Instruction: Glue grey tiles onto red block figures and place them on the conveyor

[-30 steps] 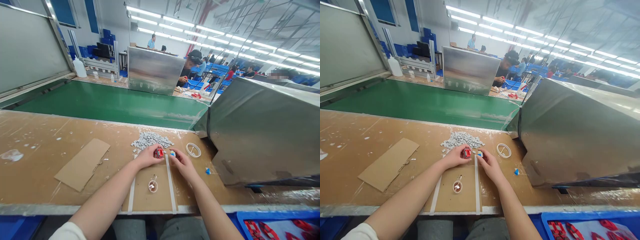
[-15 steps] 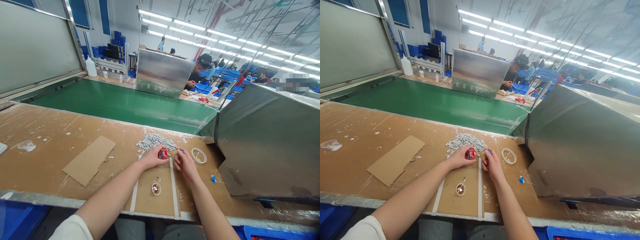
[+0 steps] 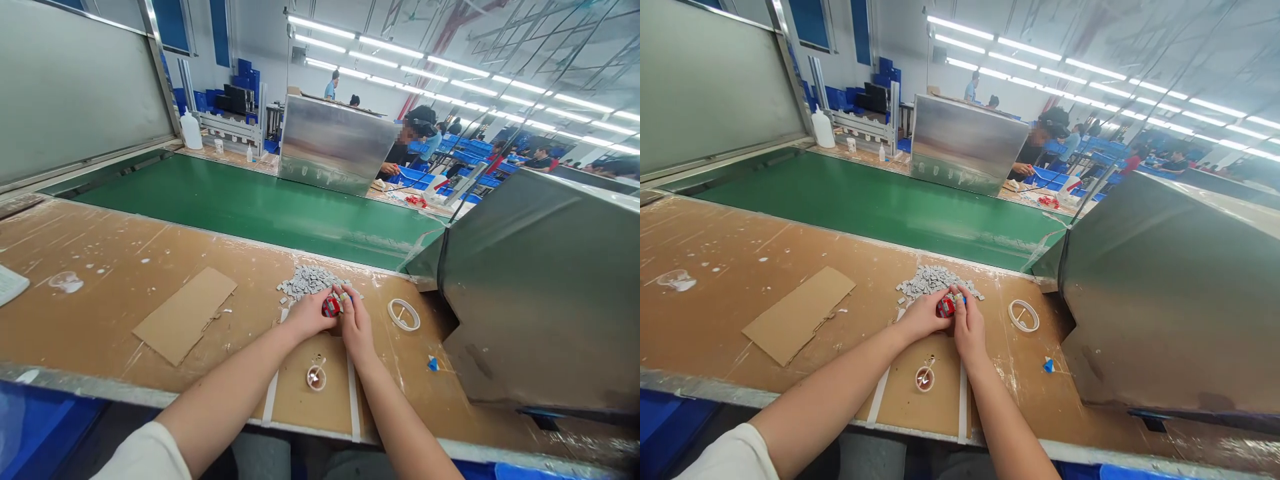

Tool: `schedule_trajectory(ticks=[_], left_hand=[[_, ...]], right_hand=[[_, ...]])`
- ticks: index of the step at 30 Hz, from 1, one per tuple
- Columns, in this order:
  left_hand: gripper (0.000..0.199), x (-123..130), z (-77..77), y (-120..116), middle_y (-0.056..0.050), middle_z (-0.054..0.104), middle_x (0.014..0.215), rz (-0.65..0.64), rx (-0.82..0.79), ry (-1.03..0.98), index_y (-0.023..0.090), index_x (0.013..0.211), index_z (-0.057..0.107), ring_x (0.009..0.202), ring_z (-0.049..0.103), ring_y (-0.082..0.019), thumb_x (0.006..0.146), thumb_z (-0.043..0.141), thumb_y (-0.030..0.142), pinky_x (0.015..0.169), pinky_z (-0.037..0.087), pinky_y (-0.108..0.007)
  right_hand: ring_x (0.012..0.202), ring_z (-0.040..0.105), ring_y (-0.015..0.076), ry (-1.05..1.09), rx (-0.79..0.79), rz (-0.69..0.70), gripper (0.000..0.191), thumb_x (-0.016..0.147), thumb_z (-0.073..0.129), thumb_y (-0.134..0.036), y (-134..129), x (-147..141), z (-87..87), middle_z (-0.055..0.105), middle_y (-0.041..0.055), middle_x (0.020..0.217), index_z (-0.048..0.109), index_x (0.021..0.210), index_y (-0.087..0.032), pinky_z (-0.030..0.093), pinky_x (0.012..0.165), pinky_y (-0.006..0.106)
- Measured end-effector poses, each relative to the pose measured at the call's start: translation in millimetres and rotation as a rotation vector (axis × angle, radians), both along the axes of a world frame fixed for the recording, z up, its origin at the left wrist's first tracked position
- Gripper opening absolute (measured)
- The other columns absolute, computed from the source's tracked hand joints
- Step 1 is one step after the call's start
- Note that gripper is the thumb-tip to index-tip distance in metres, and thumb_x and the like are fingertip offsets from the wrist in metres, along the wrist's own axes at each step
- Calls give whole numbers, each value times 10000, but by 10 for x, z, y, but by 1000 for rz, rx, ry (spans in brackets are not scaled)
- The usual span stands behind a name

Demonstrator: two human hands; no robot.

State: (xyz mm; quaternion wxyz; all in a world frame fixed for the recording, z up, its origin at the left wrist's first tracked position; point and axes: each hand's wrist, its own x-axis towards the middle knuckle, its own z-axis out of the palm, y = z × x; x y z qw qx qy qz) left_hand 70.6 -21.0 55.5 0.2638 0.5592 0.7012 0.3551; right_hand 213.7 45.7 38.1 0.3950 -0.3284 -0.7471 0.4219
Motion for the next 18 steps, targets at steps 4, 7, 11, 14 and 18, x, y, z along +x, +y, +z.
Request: schedule_trajectory(ticks=[4, 7, 11, 14, 18], left_hand=[[909, 53, 76, -27, -100, 781, 1118, 24, -165, 170, 254, 1645, 332, 992, 747, -318, 834, 669, 488, 755, 549, -332], [995, 63, 92, -32, -128, 776, 1176, 9, -185, 199, 203, 1698, 155, 1051, 749, -325, 879, 621, 524, 783, 567, -340], [957, 52, 53, -27, -126, 777, 1207, -16, -133, 188, 203, 1685, 221, 1089, 748, -330, 881, 629, 523, 826, 582, -359], [854, 55, 27, -26, -117, 772, 1239, -5, -96, 186, 212, 1643, 342, 1118, 743, -318, 884, 634, 474, 865, 587, -359], [741, 75, 27, -30, -121, 779, 1225, 19, -101, 216, 201, 1570, 469, 1107, 748, -323, 877, 633, 406, 877, 596, -380]], right_hand=[[1373, 599, 273, 11, 34, 42, 521, 1088, 382, -542, -82, -53, -99, 639, 136, 1477, 588, 1424, -200, 453, 1162, 460], [1363, 598, 278, 14, 46, 24, 518, 1089, 379, -542, -92, -57, -137, 641, 138, 1466, 590, 1416, -201, 452, 1157, 475], [1243, 651, 281, -24, 38, 14, 526, 1076, 392, -565, -64, -30, -152, 690, 144, 1373, 624, 1360, -188, 490, 1081, 464], [1114, 686, 270, -93, 36, 5, 543, 1072, 385, -580, -59, -7, -151, 733, 142, 1269, 642, 1326, -175, 524, 976, 427], [1031, 706, 265, -226, 74, -6, 546, 1070, 370, -584, -86, 14, -125, 764, 125, 1171, 657, 1295, -178, 533, 892, 393]])
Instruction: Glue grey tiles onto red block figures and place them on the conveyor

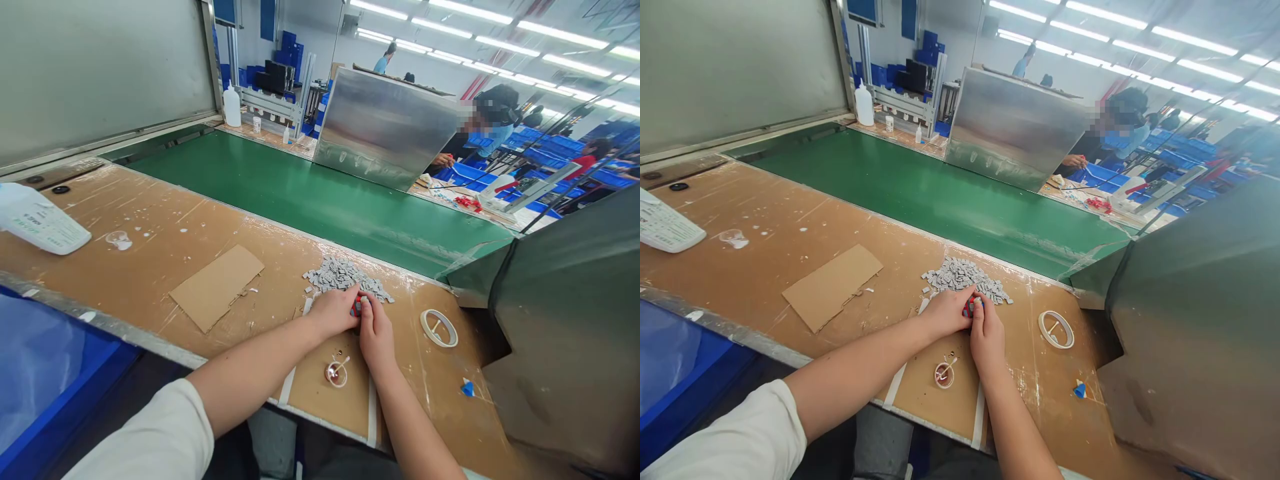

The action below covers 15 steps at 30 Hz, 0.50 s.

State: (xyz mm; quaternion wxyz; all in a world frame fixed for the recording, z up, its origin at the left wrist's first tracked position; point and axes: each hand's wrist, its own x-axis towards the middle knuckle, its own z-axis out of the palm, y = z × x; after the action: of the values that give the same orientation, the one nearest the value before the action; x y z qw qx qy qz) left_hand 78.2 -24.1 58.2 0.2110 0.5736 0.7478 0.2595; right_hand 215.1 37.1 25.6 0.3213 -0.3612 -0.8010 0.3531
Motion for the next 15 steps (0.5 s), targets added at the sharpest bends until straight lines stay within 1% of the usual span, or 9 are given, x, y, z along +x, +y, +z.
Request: schedule_trajectory(ticks=[3, 6, 8, 10, 12, 14, 15], left_hand=[[751, 14, 11, -6, -120, 785, 1207, 7, -3, 19, 195, 1579, 458, 1097, 751, -321, 876, 637, 390, 865, 598, -381], [775, 10, 27, -21, -93, 792, 1176, -10, 36, 22, 214, 1611, 405, 1057, 758, -297, 889, 630, 384, 826, 592, -353], [832, -9, 41, -35, -58, 805, 1097, -101, 69, 1, 215, 1652, 317, 990, 765, -265, 895, 631, 360, 779, 578, -319], [839, -36, 51, -46, -33, 809, 1030, -244, 94, 8, 220, 1673, 257, 923, 767, -238, 927, 619, 352, 740, 560, -293], [745, -65, 53, -48, -50, 809, 1029, -338, 105, 103, 234, 1659, 299, 881, 769, -239, 990, 585, 395, 710, 543, -291], [657, -94, 44, -39, -86, 807, 1027, -354, 114, 264, 235, 1612, 395, 846, 771, -261, 1031, 555, 496, 672, 525, -302], [641, -106, 36, -32, -96, 806, 1009, -349, 128, 337, 227, 1574, 449, 831, 772, -269, 1030, 552, 551, 650, 512, -302]], right_hand=[[1006, 725, 260, -64, 38, 11, 536, 1072, 355, -574, -2, 16, 37, 772, 108, 1165, 659, 1309, -203, 543, 855, 377], [1046, 729, 268, -62, 59, 7, 550, 1068, 357, -580, 60, 53, 56, 767, 111, 1209, 662, 1334, -208, 555, 889, 392], [1085, 723, 276, -20, 42, 0, 570, 1068, 364, -584, 140, 98, 41, 759, 125, 1245, 656, 1366, -195, 557, 932, 413], [1135, 714, 284, 50, 4, 10, 591, 1074, 358, -580, 238, 159, -2, 748, 141, 1285, 639, 1409, -182, 553, 988, 439], [1221, 687, 294, 117, -19, 34, 617, 1081, 332, -584, 333, 222, -63, 727, 150, 1336, 636, 1430, -177, 527, 1066, 474], [1282, 660, 307, 143, -21, 67, 644, 1078, 305, -607, 404, 275, -120, 714, 145, 1362, 656, 1419, -188, 495, 1118, 506], [1286, 657, 311, 138, -20, 91, 655, 1074, 295, -620, 426, 293, -141, 713, 138, 1362, 661, 1418, -199, 492, 1120, 514]])
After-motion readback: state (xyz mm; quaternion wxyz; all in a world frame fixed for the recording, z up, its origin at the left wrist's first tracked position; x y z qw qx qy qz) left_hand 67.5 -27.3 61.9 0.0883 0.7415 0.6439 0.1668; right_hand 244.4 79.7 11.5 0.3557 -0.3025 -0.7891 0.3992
